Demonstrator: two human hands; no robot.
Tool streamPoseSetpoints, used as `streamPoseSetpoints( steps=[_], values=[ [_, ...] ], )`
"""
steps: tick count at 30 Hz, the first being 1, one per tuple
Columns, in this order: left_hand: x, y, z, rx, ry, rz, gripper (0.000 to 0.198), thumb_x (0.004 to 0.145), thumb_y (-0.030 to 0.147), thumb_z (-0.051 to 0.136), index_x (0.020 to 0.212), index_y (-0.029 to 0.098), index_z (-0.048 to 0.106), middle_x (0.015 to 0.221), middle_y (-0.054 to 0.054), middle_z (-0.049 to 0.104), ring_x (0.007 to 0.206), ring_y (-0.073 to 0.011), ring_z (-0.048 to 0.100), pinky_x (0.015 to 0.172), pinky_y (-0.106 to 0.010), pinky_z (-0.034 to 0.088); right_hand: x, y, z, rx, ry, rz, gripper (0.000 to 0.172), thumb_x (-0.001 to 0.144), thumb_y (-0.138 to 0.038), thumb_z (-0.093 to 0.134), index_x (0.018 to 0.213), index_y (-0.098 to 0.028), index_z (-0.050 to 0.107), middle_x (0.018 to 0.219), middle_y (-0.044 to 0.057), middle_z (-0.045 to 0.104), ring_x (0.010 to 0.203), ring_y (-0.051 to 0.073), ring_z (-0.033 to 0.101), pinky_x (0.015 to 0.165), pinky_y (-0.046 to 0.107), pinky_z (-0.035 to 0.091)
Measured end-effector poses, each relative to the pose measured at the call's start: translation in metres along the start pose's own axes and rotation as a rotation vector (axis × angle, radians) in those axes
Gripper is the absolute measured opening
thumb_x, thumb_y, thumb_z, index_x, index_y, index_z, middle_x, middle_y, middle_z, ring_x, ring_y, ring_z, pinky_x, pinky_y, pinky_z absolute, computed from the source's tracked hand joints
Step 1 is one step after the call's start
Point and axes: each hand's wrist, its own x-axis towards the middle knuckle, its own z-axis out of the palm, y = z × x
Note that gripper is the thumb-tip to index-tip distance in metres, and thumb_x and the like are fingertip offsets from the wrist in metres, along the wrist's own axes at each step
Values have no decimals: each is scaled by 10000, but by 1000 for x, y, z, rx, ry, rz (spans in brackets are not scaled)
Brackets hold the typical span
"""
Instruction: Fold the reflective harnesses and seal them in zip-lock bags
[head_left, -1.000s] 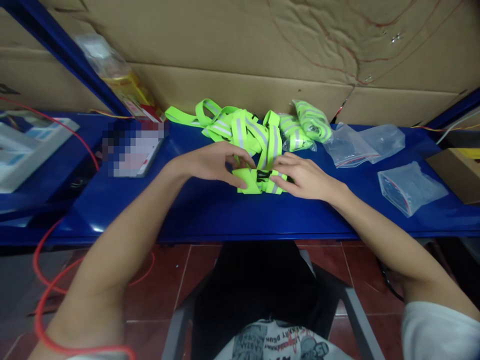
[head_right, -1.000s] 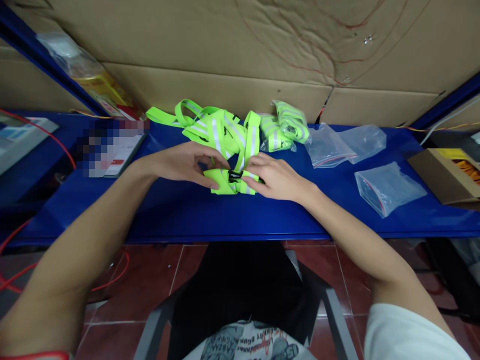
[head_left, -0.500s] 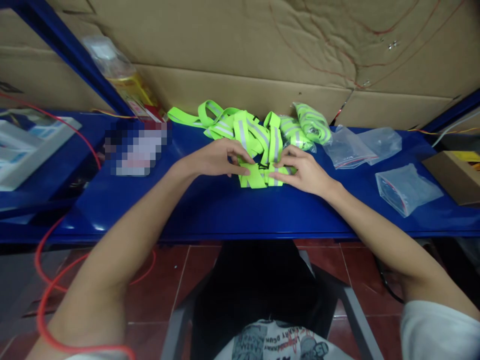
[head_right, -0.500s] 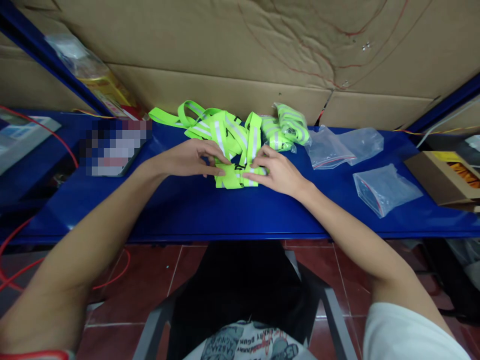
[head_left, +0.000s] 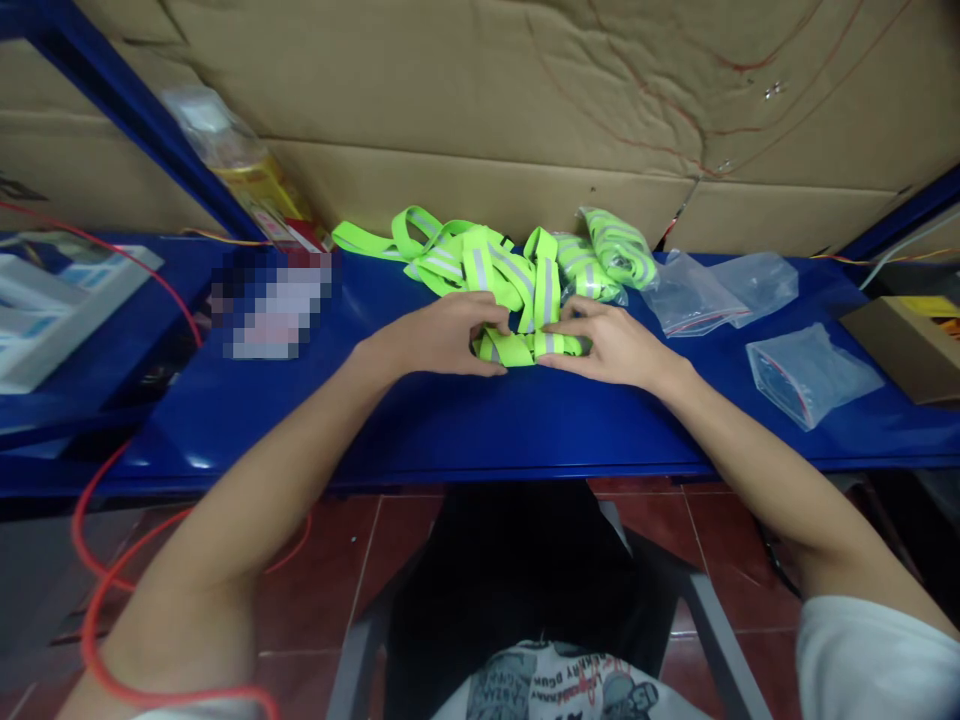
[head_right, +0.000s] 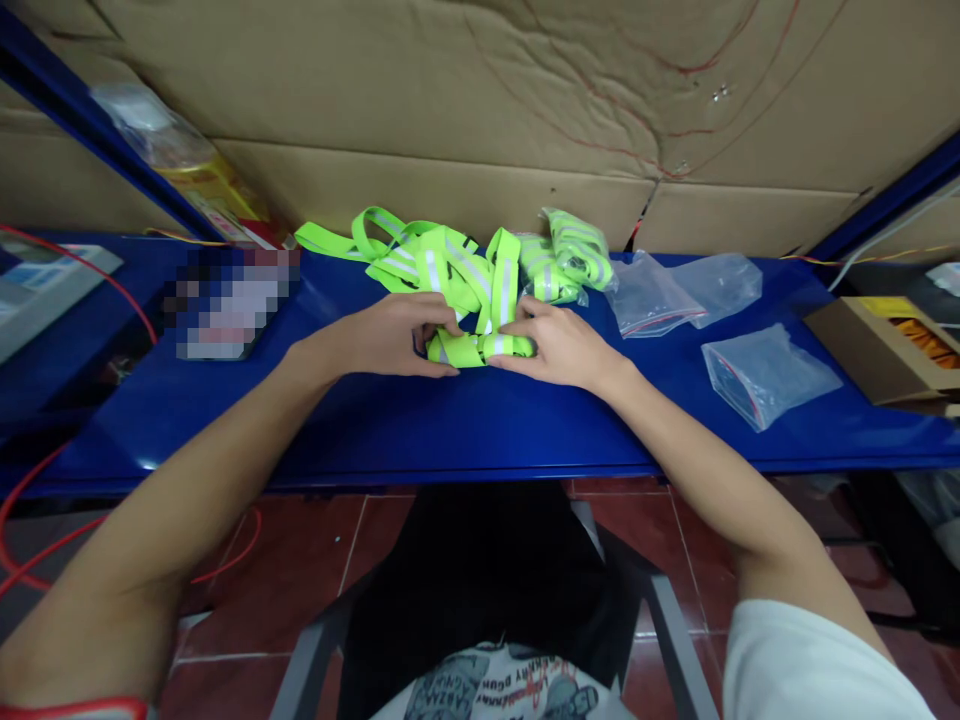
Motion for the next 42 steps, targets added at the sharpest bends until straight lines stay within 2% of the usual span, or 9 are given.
streamPoseSetpoints(
  steps=[2,6,11,14,19,24,29,36,42],
  values=[
    [0,1,1,-48,-8,-12,278,763,392,899,876,180,757,797,-1,684,692,-120,585,645,-227,447,1,1,-1,98,20,-40,489,1027,-616,664,1134,-171,834,1064,113,674,897,223,649,805,347,472],
    [-1,4,-2,-217,-77,-92,257,832,421,858,816,177,777,690,9,695,603,-93,571,565,-206,419,5,5,-4,327,-35,-47,548,1076,-622,586,783,-180,724,796,25,599,692,144,545,687,309,422],
    [1,2,-2,-415,-313,-215,389,903,479,821,681,176,718,581,4,639,502,-93,585,496,-198,425,6,4,-1,499,-77,41,430,1088,-616,574,1129,-204,691,672,-63,505,590,118,420,575,272,335],
    [2,-3,3,-520,-412,-279,311,926,478,803,909,168,807,643,-15,707,488,-101,621,506,-202,469,5,2,2,396,-84,32,393,1113,-571,543,1104,-204,681,685,-50,525,605,127,462,606,280,357],
    [1,-11,8,-497,-300,-287,417,908,466,838,1194,165,793,625,-3,712,469,-103,643,504,-196,479,4,-2,9,59,72,-29,425,1143,-525,476,1090,-198,744,1056,93,731,908,210,655,762,325,444],
    [0,-13,5,-410,-294,-301,389,893,515,845,1134,210,848,627,-19,713,486,-129,655,491,-224,466,0,-4,5,89,104,-135,513,1152,-557,428,1010,-198,766,884,63,700,794,192,629,738,329,439],
    [-1,-10,-1,-290,-290,-198,339,922,503,806,1107,228,875,606,13,640,507,-101,541,495,-220,354,-4,-8,-4,56,48,-178,614,856,-756,797,1060,-179,748,1062,91,704,847,221,656,741,336,460],
    [0,-3,-2,-243,-343,-116,374,955,508,753,1155,209,858,673,13,631,579,-103,521,540,-217,344,-8,-20,-10,-19,-92,-151,441,796,-514,910,1039,-181,752,1086,92,749,886,257,714,724,332,466],
    [0,-2,-1,-354,-309,-246,444,975,525,708,1242,175,772,725,-11,696,554,-110,595,551,-222,416,-6,-19,-14,145,-125,-132,220,749,-302,864,915,-199,762,972,34,741,805,197,676,709,299,436]
  ],
)
